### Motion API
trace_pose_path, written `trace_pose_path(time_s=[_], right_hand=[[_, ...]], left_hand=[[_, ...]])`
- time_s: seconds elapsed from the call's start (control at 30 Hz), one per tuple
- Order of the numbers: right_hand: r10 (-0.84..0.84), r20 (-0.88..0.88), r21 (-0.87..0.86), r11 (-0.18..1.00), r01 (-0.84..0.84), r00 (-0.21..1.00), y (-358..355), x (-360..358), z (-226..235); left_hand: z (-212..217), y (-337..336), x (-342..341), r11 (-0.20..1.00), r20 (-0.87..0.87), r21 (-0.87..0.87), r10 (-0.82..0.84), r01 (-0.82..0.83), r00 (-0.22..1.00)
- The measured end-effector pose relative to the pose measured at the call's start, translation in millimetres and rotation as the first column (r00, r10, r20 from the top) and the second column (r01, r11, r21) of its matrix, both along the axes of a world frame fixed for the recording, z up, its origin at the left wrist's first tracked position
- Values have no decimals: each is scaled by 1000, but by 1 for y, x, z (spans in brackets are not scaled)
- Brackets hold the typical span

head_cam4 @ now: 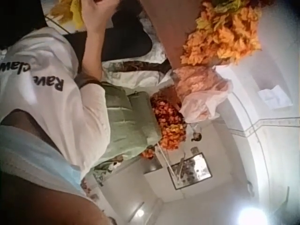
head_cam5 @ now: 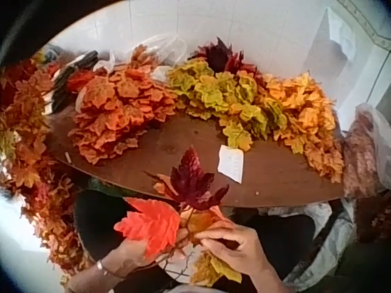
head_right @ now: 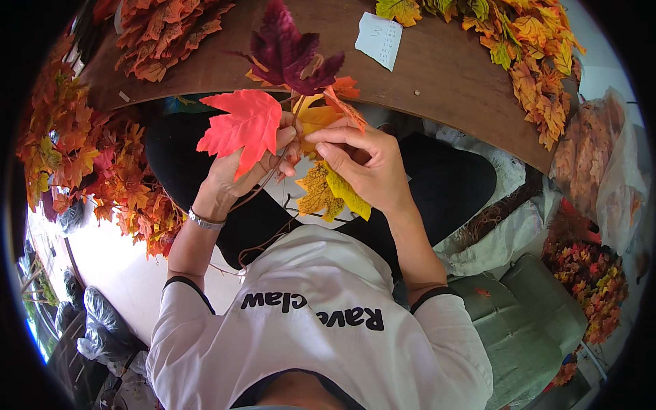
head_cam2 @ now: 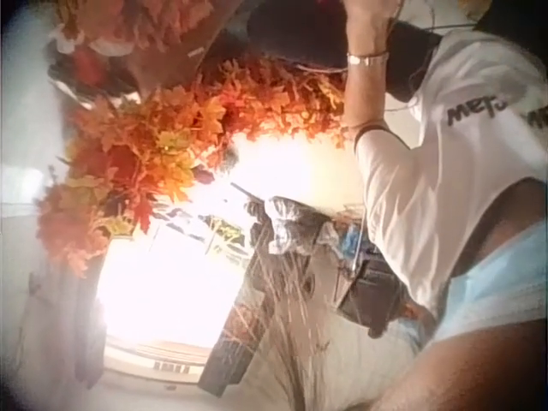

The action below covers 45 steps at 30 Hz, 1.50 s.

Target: Attaching artificial autumn leaves to a vine or branch-like structure.

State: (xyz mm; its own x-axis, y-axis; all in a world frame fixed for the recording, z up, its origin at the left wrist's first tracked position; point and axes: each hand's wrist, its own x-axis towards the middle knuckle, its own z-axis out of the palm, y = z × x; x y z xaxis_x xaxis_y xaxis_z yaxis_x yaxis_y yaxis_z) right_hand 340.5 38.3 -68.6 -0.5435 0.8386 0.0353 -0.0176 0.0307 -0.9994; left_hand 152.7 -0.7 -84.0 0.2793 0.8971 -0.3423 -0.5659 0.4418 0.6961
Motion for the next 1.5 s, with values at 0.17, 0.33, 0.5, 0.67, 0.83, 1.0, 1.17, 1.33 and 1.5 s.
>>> trace_pose_path(time_s=[0.17,0.33,0.5,0.67,0.83,1.0,1.17,1.33,1.5], right_hand=[[-35,-54,-166,986,26,998,-3,-5,-5],[-110,-202,-54,993,101,973,-5,-15,-6],[-102,-203,3,994,105,974,-6,-14,-7],[-128,-163,94,985,145,978,-8,-15,-7],[-141,-166,99,982,158,976,-8,-15,-10],[-128,-178,87,986,145,976,-9,-16,-7],[-129,-181,88,985,146,975,-8,-17,-6],[-105,-226,58,991,121,969,-9,-18,-5],[-162,-320,-92,986,140,933,-14,-27,-4]], left_hand=[[-7,-1,1,996,118,-6,87,-87,989],[4,0,2,999,109,-15,32,-31,993],[12,1,5,997,140,-50,64,-57,988],[12,1,5,997,123,-59,58,-51,991],[18,1,5,994,74,-85,70,-64,995],[16,0,5,994,81,-74,80,-74,994],[6,2,-1,997,181,-78,42,-28,983],[11,0,2,997,14,-75,30,-29,999],[5,-2,6,991,43,-103,88,-83,995]])
